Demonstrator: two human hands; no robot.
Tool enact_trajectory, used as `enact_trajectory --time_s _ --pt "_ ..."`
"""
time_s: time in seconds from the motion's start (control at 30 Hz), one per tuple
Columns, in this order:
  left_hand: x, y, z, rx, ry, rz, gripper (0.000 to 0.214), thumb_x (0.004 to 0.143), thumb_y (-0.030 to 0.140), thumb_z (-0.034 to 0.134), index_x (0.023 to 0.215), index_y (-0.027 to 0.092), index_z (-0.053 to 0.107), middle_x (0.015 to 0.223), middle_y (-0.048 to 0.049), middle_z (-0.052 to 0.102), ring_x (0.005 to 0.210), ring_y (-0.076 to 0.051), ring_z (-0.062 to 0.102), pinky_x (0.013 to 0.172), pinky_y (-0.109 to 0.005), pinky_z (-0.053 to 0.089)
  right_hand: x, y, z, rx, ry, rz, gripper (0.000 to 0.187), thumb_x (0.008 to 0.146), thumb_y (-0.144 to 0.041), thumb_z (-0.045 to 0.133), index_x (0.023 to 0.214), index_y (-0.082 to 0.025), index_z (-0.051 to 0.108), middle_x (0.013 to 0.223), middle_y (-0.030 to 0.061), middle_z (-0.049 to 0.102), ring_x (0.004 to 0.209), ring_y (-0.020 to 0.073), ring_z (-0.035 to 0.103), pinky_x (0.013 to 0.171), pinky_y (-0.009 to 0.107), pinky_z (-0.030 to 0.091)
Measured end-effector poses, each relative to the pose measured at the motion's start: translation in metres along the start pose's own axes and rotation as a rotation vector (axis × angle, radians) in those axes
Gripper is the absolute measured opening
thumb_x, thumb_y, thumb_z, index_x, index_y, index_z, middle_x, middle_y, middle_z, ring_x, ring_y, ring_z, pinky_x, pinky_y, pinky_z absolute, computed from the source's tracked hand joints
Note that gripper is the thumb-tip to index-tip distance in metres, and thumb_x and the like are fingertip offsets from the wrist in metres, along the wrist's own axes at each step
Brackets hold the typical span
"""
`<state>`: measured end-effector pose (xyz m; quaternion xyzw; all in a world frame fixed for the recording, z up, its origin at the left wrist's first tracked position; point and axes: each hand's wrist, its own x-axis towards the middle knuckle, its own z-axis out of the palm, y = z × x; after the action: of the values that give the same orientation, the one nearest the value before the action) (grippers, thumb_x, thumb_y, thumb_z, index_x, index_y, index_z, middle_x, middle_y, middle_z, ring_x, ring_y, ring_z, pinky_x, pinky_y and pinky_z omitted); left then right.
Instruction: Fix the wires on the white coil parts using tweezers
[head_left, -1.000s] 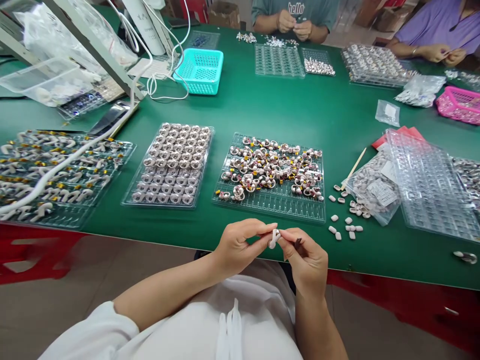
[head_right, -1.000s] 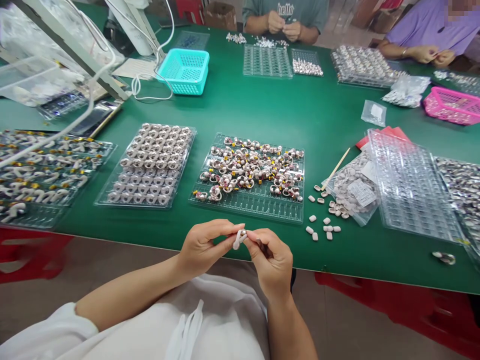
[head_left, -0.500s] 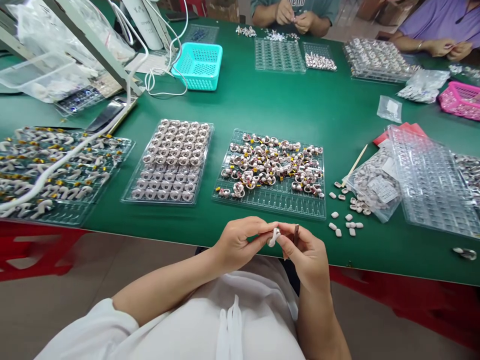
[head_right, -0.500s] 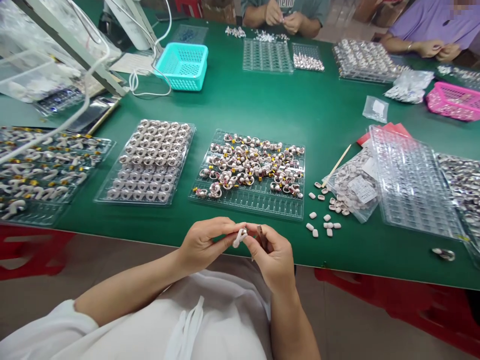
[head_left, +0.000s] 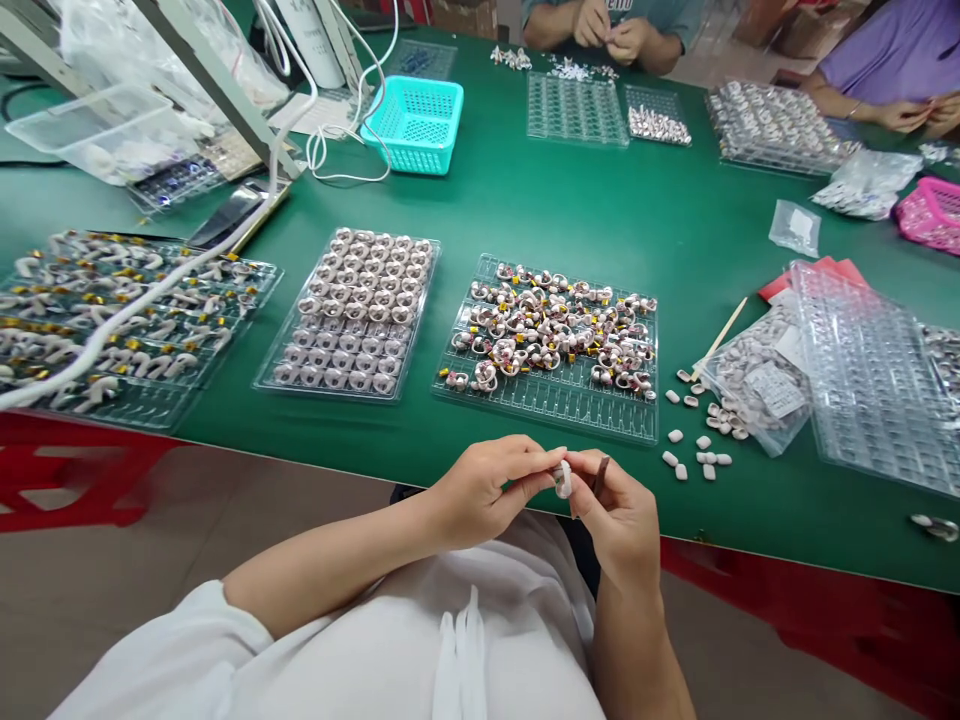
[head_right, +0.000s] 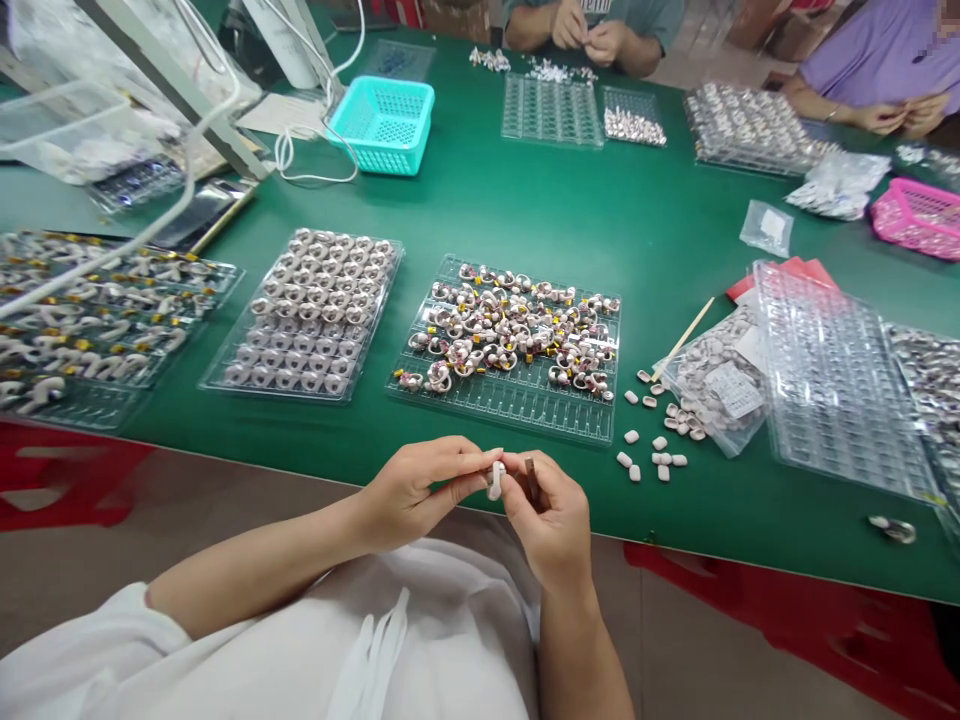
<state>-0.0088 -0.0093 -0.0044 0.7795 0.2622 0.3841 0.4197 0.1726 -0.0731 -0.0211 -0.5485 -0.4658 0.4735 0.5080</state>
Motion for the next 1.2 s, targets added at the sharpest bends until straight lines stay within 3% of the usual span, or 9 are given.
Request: enact_trajectory --time_s 0.2,0.37,0.57,0.67,0.8,0.97,1.1,1.2 --pt "-0.001 0.001 0.002 -0.074 0.078 -0.043 0.029 0.092 0.015 0.066 0.119 0.02 0.074 0.087 -0.0069 0.078 0.075 -0.013 0.071 0.069 -0.019 0.057 -0.003 0.0 -0.001 -0.063 -0.033 -0.048 0.019 0.092 -0.024 0.066 0.109 -0.026 0.073 0.091 0.0031 0.065 0.066 0.0111 0.051 0.052 0.023 0.041" --pt "-0.005 0.003 -0.001 -0.119 0.09 -0.065 0.029 0.093 0.014 0.064 0.117 0.024 0.076 0.083 -0.0052 0.077 0.071 -0.011 0.07 0.065 -0.018 0.055 -0.003 -0.002 0.005 -0.09 -0.055 -0.117 0.017 0.093 -0.019 0.063 0.106 -0.026 0.072 0.087 0.0025 0.065 0.071 0.0135 0.057 0.057 0.024 0.045" --pt "-0.008 0.003 -0.008 -0.158 0.077 -0.141 0.026 0.091 0.015 0.066 0.114 0.02 0.077 0.083 -0.0073 0.078 0.073 -0.013 0.071 0.067 -0.02 0.056 0.0 -0.002 0.011 -0.188 -0.062 -0.236 0.02 0.092 -0.015 0.061 0.108 -0.024 0.07 0.092 0.0039 0.067 0.077 0.0145 0.063 0.061 0.024 0.05" --pt "-0.007 0.004 -0.01 -0.244 0.052 -0.266 0.019 0.09 0.019 0.068 0.103 0.016 0.081 0.081 -0.0079 0.076 0.073 -0.014 0.07 0.069 -0.021 0.056 0.002 -0.004 0.012 -0.219 -0.082 -0.256 0.018 0.092 -0.014 0.061 0.105 -0.022 0.07 0.089 0.0036 0.067 0.075 0.0138 0.063 0.06 0.023 0.05" --pt "-0.005 0.005 -0.011 -0.485 0.077 -0.535 0.014 0.082 0.026 0.076 0.085 0.013 0.081 0.076 -0.0061 0.074 0.072 -0.014 0.069 0.071 -0.024 0.057 0.004 -0.007 0.013 -0.253 -0.081 -0.285 0.016 0.091 -0.013 0.062 0.104 -0.021 0.068 0.089 0.0043 0.067 0.077 0.0146 0.065 0.062 0.023 0.052" --pt "0.005 0.004 -0.022 -0.847 -0.093 -0.896 0.037 0.069 0.03 0.088 0.097 0.009 0.074 0.073 -0.0058 0.076 0.065 -0.015 0.07 0.067 -0.027 0.057 0.005 -0.019 0.005 -0.349 -0.219 -0.262 0.012 0.092 -0.017 0.062 0.102 -0.022 0.066 0.088 0.0025 0.066 0.065 0.0108 0.058 0.052 0.02 0.046" --pt "0.018 0.004 -0.034 -0.916 -0.251 -0.985 0.053 0.065 0.026 0.091 0.109 0.011 0.065 0.069 -0.0024 0.075 0.058 -0.013 0.069 0.062 -0.026 0.056 0.008 -0.026 -0.001 -0.398 -0.354 -0.308 0.024 0.092 -0.018 0.063 0.115 -0.024 0.066 0.098 0.0039 0.067 0.062 0.0099 0.053 0.051 0.022 0.043" --pt "0.022 0.006 -0.036 -0.88 -0.286 -0.977 0.05 0.066 0.026 0.09 0.107 0.012 0.064 0.066 -0.0004 0.073 0.056 -0.012 0.067 0.061 -0.025 0.055 0.009 -0.026 0.0 -0.344 -0.345 -0.345 0.028 0.093 -0.017 0.063 0.119 -0.026 0.067 0.099 0.0051 0.068 0.071 0.0129 0.06 0.057 0.023 0.046"
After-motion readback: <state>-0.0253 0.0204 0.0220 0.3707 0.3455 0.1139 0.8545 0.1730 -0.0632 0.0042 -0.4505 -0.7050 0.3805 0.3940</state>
